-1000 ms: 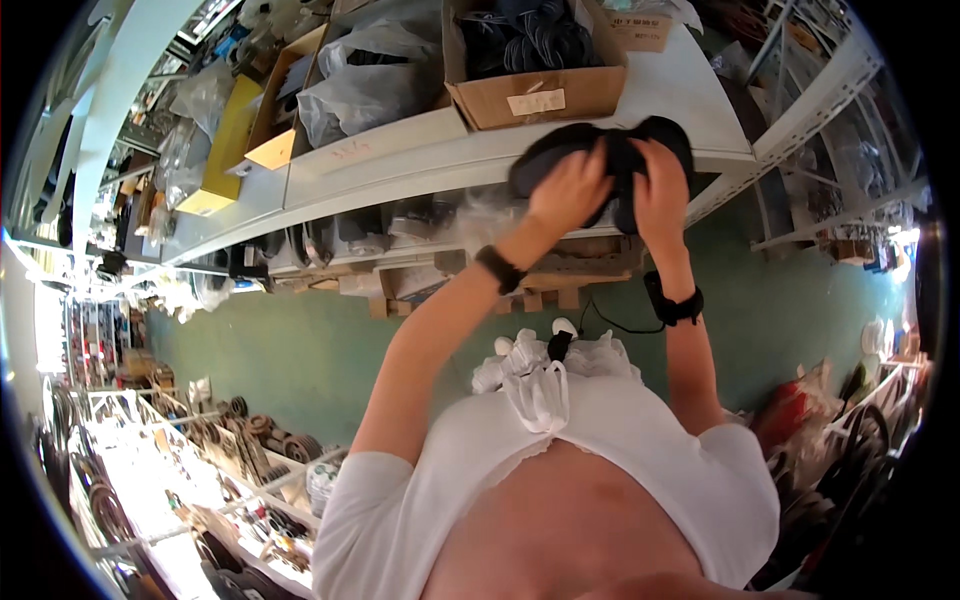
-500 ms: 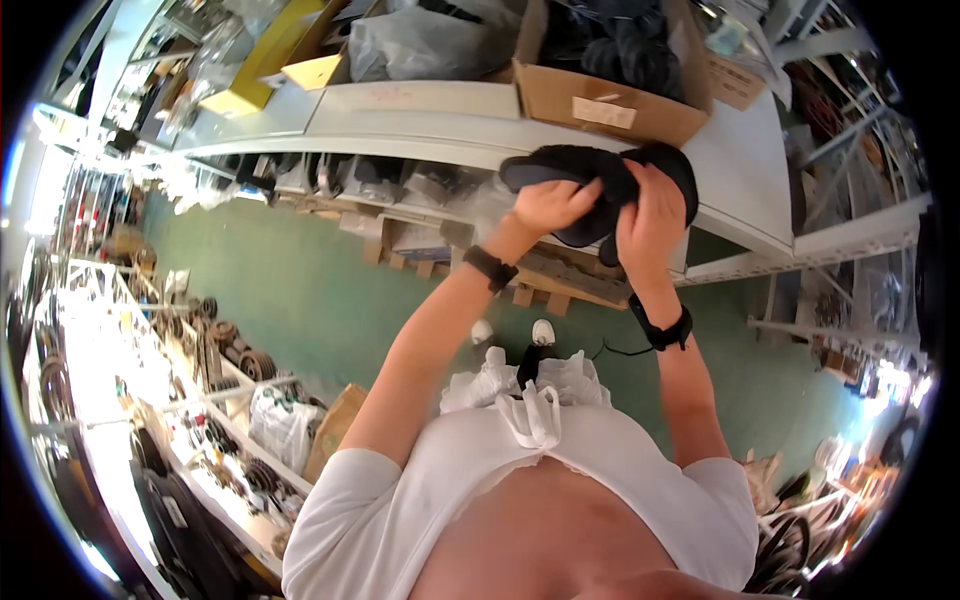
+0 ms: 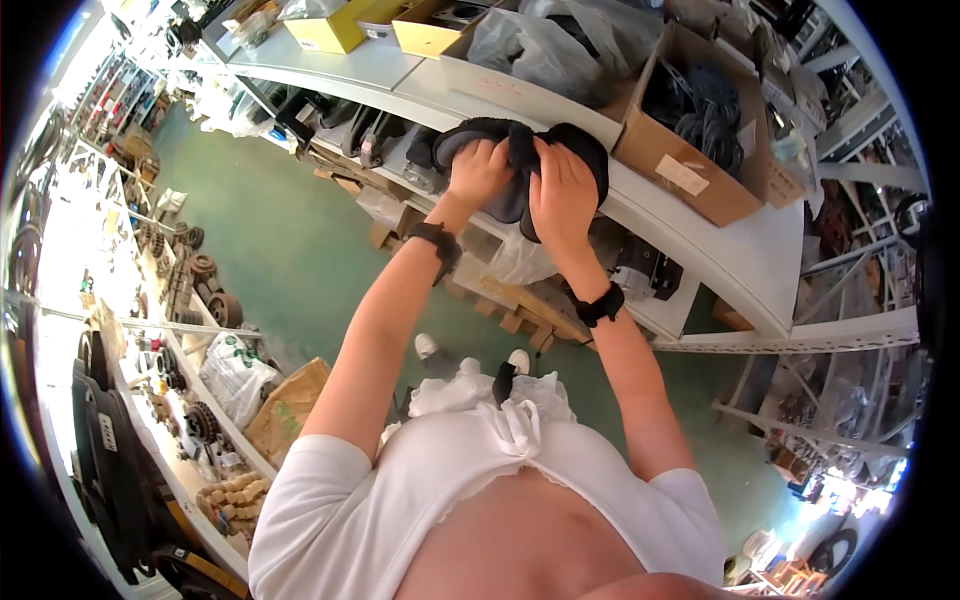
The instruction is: The person wipes a black flexible sleeve and a set of hydraulic hoses with a cloth while moving through a warehouse and later sitting down.
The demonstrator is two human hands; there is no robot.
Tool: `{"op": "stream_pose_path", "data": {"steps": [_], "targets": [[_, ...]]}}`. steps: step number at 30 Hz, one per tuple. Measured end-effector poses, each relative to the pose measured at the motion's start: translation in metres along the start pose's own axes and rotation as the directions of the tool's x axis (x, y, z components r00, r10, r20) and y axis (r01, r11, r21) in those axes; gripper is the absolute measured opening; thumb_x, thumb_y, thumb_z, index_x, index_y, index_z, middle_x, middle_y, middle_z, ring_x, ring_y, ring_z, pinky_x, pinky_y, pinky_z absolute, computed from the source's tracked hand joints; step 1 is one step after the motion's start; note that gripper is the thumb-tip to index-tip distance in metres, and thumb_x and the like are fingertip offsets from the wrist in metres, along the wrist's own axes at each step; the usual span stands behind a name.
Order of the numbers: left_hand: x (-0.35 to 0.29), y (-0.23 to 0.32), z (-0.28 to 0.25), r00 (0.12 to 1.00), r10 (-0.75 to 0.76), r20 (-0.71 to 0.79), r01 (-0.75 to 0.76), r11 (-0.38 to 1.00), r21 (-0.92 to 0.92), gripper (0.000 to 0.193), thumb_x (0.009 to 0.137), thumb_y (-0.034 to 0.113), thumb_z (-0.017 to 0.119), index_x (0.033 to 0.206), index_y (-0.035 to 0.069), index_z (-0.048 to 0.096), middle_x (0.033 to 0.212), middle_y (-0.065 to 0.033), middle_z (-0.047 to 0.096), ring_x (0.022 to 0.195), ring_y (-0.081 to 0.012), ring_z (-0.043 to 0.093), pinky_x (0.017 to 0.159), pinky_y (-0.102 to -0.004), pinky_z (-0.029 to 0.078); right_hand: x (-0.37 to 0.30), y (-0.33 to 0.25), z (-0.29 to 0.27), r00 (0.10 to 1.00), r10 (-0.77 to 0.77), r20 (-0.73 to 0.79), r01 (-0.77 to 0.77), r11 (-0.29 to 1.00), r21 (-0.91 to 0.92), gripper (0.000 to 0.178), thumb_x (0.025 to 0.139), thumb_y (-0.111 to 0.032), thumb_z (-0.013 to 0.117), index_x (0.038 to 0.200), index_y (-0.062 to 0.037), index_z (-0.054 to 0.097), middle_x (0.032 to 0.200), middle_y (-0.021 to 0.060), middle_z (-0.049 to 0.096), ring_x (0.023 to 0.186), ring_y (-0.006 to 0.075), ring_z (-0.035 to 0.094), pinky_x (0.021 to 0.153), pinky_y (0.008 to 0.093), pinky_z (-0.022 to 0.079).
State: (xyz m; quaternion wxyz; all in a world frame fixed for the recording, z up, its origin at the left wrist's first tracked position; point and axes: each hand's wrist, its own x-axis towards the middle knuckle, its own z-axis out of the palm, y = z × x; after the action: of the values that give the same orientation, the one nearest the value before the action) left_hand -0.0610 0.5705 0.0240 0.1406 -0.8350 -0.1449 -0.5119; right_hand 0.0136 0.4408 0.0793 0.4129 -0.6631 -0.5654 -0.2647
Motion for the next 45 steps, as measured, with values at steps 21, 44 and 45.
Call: {"op": "stream_pose_path", "data": {"steps": [21,44,45], "targets": [[0.022,-0.157,-0.006,0.960,-0.206,0.191,0.263,0.896,-0.357,0.014,0.070,0.011,0.053,0.082,0.006,0.049,0.077,-0.0107,0.049,0.073,-0.0306,0.049,0.062,-0.0398,0.041,0.080,-0.071,0.154,0.999,0.048,-0.001,-0.048,0.994,-0.103,0.025,0.080,-0.010,0.047,0.101,0.0029,0.050,0.090,0.0174,0.056,0.083,0.0334,0.053,0.070,0.0397,0.043],[0.001,-0.359,-0.016,0.962,-0.197,0.188,0.242,0.935,-0.260,0.030,0.068,0.017,0.051,0.093,0.000,0.048,0.083,-0.0132,0.047,0.083,-0.0321,0.047,0.074,-0.0396,0.038,0.159,-0.162,0.315,0.998,-0.051,0.034,0.053,0.997,-0.059,0.032,0.071,-0.008,0.051,0.101,0.0022,0.048,0.089,0.0146,0.055,0.084,0.0294,0.053,0.071,0.0369,0.043],[-0.001,-0.375,-0.017,0.955,-0.213,0.206,0.259,0.938,-0.231,0.031,0.068,0.018,0.051,0.093,0.000,0.048,0.085,-0.0140,0.047,0.084,-0.0331,0.046,0.074,-0.0403,0.038,0.166,-0.168,0.327,0.995,-0.097,0.016,0.097,0.994,-0.049,0.032,0.071,-0.008,0.051,0.102,0.0023,0.048,0.090,0.0140,0.055,0.085,0.0284,0.053,0.072,0.0358,0.043]]}}
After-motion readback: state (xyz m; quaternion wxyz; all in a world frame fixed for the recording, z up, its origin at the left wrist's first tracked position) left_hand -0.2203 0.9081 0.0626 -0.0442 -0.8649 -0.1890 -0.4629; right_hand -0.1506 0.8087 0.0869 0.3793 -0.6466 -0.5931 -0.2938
